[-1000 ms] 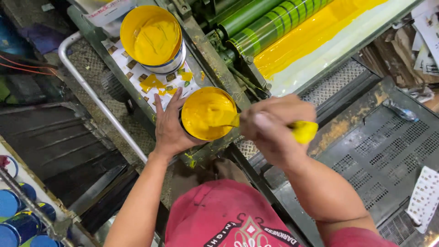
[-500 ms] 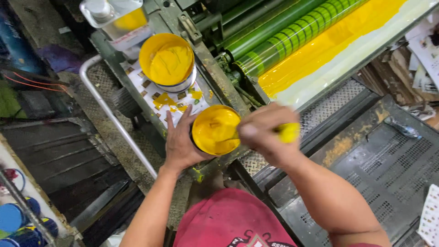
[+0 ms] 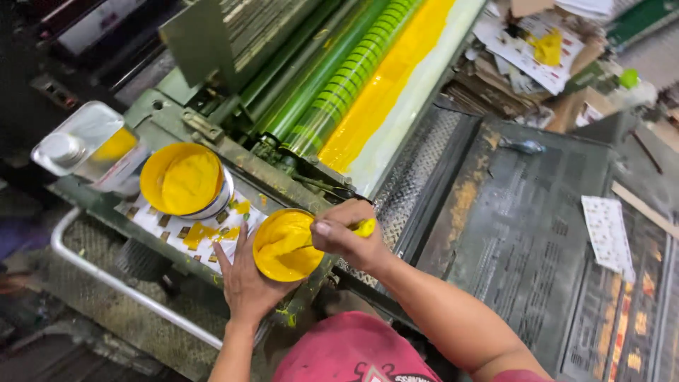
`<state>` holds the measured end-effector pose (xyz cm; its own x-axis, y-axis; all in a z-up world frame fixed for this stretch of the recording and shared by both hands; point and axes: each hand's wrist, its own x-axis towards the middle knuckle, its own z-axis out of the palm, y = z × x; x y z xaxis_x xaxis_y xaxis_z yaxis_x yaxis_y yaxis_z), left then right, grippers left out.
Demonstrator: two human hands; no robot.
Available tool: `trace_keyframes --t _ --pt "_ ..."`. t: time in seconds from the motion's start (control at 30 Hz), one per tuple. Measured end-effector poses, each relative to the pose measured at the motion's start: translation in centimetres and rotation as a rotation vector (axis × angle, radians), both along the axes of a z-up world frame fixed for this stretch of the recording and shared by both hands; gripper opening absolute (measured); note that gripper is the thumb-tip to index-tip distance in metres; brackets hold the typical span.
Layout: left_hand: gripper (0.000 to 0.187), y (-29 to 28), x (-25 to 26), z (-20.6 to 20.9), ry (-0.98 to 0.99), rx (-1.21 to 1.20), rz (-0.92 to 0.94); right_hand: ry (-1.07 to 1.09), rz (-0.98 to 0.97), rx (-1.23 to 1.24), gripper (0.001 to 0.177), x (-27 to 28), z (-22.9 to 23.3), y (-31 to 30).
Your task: Preparing and refilling yellow ink in an offset printing press.
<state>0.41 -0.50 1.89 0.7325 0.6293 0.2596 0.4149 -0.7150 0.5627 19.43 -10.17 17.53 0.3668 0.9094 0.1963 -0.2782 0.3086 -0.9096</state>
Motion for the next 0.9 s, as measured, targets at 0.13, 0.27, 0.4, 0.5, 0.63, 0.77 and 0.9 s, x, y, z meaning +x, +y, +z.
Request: trace_keyframes --t 0.13,0.27,0.4,0.5,0.63,0.77,0.9 --pt "0.112 -0.2 -0.9 -0.2 -0.103 0.041 -0.043 0.111 -0.115 -0.025 0.035 -0.8 -0.9 -0.7" --pt "0.126 -0.5 -1.2 -0.5 -0.216 0.071 -0.05 0.155 -0.103 0.008 0.038 -1.1 0.5 -1.1" --pt "0.119 -0.6 -1.7 0.7 -0.35 -0.085 -0.061 0.183 -0.083 0.031 0.04 -1.3 1.2 -1.2" --pt "0.12 -0.9 -2.9 -1.3 -0.425 -0.24 -0.027 0.212 -0.063 0.037 0.039 -1.3 2.9 -1.1" --pt "0.124 -0.7 -3.5 0.2 -0.465 -0.45 -0.079 0.313 -0.016 0.125 0.035 -0.3 5.6 -1.4" --pt "0.134 0.0 -0.6 5.3 -0.528 -0.68 -0.134 0.311 -0.075 0.174 0.038 2.2 10.9 -2.6" --pt "0.126 -0.5 3.3 -1.4 -0.956 -1.35 -0.416 0.213 -0.145 0.311 0.04 5.7 14.0 -3.9"
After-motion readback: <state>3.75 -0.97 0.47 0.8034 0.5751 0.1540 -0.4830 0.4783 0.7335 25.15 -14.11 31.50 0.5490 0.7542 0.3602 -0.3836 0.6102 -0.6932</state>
